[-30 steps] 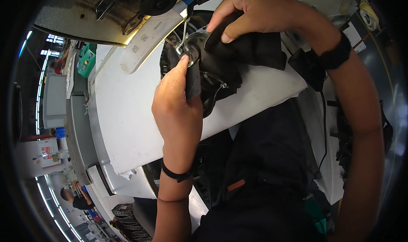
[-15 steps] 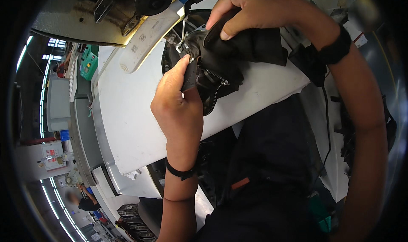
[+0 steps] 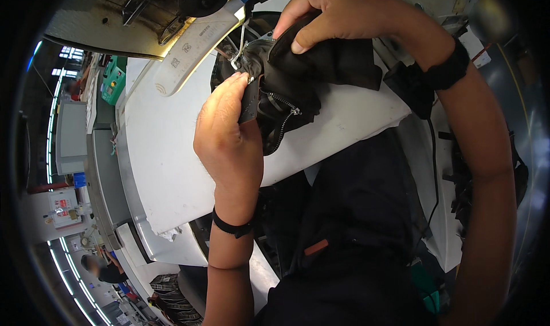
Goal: The recorder is sewing components of a brown bag using an industrial sewing machine.
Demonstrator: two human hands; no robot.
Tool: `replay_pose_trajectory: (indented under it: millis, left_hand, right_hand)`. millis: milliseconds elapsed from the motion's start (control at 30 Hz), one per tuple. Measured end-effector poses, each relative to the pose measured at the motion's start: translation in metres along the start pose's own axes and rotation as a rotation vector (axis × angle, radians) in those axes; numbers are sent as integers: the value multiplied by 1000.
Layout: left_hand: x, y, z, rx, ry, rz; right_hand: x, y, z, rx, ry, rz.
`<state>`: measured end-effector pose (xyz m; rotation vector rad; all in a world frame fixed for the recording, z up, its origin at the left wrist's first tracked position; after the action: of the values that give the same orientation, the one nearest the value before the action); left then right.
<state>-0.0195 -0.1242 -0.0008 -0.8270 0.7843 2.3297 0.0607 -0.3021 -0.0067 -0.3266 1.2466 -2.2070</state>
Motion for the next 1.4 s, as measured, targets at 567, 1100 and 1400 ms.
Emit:
replay_pose_trajectory:
  millis: [567, 1100, 1400]
  left_hand:
    - [-4, -10, -1, 94, 34, 50]
    - [-4, -11, 1, 110, 54, 89]
    - [2, -15, -1, 156, 112, 62]
  right_hand:
    - [2, 6, 0, 3, 49, -91]
    - [4, 3, 8, 187, 106, -50]
    - [4, 2, 5, 169, 152, -114]
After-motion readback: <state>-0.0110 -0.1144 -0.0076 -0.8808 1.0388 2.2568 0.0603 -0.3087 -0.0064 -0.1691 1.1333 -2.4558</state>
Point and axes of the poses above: each hand's wrist, its own x-axis away from the middle knuckle, its own z-axis out of the back of the hand, y = z × x, the point moved 10 cm from there along -x, towards the middle knuckle, and after that the axes turned 5 degrees about z, right-handed, at the moved point
